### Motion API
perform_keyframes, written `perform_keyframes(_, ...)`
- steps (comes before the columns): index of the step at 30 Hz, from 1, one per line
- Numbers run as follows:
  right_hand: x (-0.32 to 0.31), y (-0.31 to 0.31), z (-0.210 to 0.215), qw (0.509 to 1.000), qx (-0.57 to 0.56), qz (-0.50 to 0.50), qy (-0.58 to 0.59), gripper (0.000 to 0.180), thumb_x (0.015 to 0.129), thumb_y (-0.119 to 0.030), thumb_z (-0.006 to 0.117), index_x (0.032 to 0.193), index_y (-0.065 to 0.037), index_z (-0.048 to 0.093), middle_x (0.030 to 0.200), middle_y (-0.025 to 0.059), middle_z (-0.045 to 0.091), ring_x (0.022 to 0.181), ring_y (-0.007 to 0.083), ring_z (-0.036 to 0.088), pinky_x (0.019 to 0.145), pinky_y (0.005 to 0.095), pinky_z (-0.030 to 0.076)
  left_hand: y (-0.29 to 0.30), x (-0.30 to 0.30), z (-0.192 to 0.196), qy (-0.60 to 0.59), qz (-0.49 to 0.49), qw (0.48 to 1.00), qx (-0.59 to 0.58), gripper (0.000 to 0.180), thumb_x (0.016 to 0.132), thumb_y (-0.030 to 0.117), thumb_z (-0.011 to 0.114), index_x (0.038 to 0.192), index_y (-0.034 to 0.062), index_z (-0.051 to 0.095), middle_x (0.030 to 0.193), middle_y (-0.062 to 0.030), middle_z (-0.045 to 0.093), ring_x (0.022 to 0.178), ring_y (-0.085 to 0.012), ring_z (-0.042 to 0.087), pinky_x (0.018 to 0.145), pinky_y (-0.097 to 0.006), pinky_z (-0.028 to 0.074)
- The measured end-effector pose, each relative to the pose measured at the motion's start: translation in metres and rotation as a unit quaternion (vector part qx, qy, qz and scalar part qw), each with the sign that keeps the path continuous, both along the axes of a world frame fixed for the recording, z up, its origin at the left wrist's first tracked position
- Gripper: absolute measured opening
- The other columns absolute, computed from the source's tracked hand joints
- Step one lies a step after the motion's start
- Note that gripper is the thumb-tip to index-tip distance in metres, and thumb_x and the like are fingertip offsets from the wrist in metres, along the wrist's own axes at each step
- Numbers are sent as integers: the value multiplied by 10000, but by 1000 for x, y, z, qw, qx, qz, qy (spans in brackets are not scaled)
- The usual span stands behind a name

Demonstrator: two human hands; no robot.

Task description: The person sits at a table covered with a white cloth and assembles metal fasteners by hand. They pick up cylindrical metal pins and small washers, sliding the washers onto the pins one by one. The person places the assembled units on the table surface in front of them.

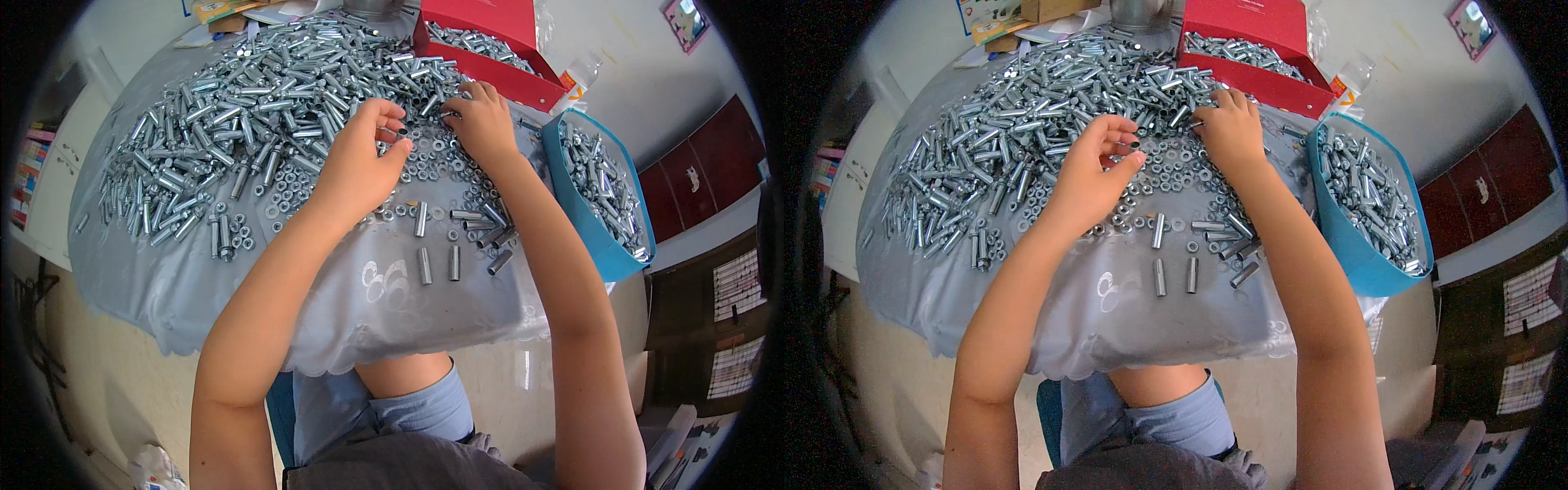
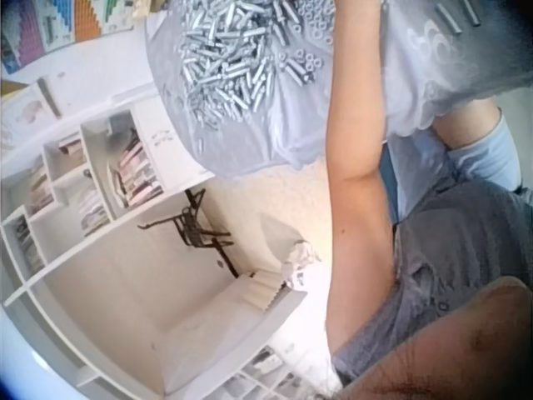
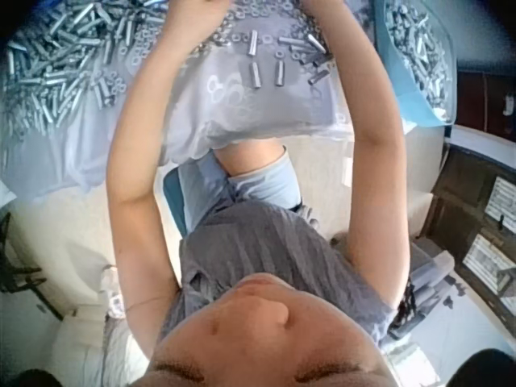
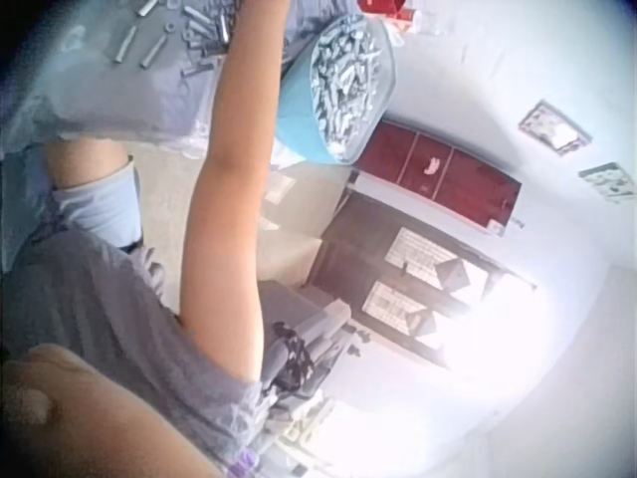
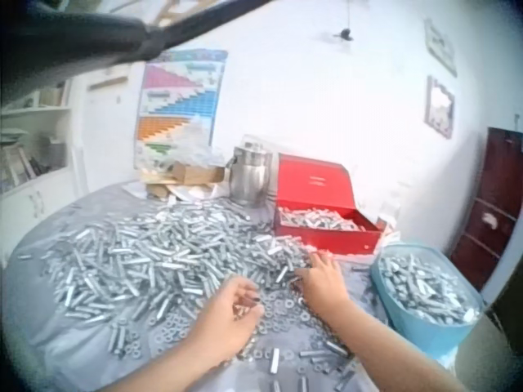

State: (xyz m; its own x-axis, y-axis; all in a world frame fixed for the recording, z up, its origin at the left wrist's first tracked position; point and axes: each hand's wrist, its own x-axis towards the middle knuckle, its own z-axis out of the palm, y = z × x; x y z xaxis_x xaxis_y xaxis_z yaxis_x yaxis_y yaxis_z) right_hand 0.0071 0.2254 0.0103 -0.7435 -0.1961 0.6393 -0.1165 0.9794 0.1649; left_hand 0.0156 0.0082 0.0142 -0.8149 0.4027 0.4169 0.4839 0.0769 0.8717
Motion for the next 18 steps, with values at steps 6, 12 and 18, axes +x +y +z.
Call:
perform_keyframes(6,14,-19,15,920,-381,94,10,166,804,-143,612,933,-40,600,905,77,623,873,208,596,762,330,473,2,-5,0,-46,-33,991,118,265,794,-23,538,1046,11,463,1001,-117,586,861,-156,579,725,-256,461)
perform_keyframes(12,68,-60,32,715,-657,217,-105,216,899,-138,491,1060,5,504,854,89,610,717,163,628,644,241,508,2,-8,2,-92,-48,977,187,267,806,-5,544,1054,-24,449,1029,-155,569,887,-155,593,761,-243,479)
perform_keyframes(18,76,-58,22,744,-621,203,-142,206,861,-86,523,1061,-34,530,775,7,521,710,74,519,585,213,446,4,-3,10,-57,-49,974,216,241,831,10,534,1055,-23,451,1054,-142,564,950,-183,584,796,-267,490)
